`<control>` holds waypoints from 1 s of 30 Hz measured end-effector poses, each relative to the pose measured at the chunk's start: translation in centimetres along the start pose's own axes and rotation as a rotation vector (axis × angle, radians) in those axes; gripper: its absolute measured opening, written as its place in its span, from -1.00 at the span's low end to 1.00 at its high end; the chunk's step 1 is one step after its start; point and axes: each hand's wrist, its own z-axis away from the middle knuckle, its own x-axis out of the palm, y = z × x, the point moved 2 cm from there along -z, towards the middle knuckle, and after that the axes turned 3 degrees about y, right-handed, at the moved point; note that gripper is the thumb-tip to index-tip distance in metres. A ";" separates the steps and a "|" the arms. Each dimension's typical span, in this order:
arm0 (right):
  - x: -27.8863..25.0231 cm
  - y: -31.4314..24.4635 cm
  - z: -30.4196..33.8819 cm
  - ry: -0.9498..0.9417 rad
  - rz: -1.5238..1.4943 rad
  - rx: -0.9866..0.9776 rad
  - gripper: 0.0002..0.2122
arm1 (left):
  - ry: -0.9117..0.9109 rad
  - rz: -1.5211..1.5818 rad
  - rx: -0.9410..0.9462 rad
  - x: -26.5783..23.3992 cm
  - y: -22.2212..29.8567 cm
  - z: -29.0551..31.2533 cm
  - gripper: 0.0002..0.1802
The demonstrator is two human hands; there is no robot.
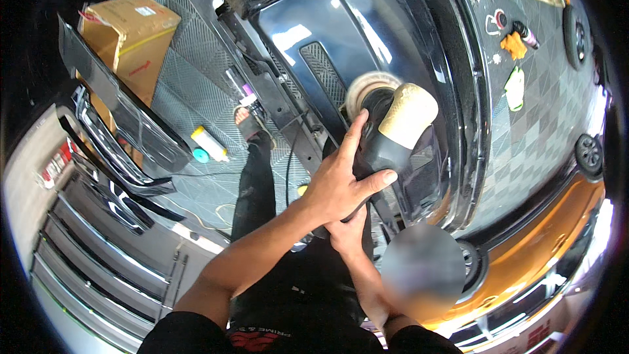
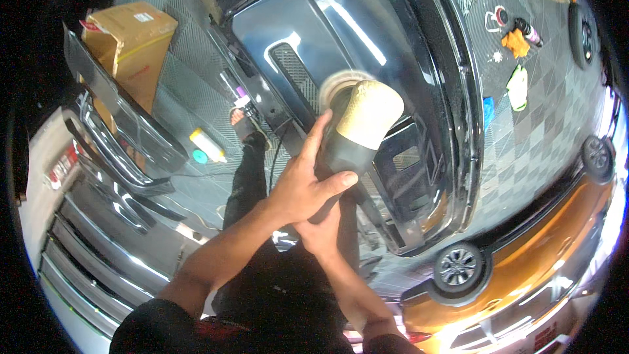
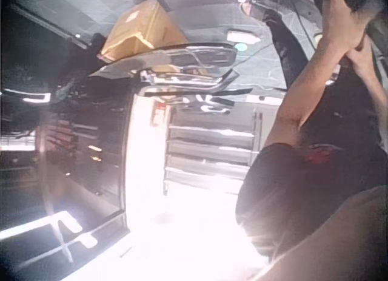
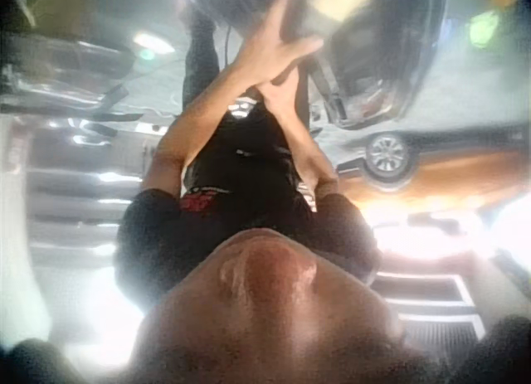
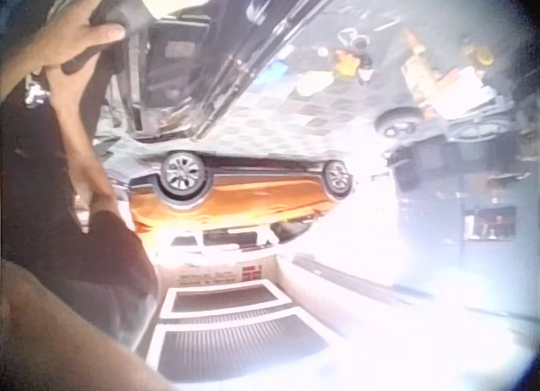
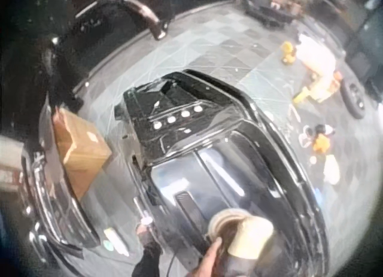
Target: The person uses a rotary polisher with a foam pad to polish a black car bumper. They apply polishing compound from a yellow bottle onto the pad and systematically move the polisher across the bumper surface.
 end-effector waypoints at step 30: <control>-3.3 -1.6 -1.9 0.159 -0.008 0.067 -0.26 | -0.012 0.367 0.147 -1.6 1.1 -3.5 0.20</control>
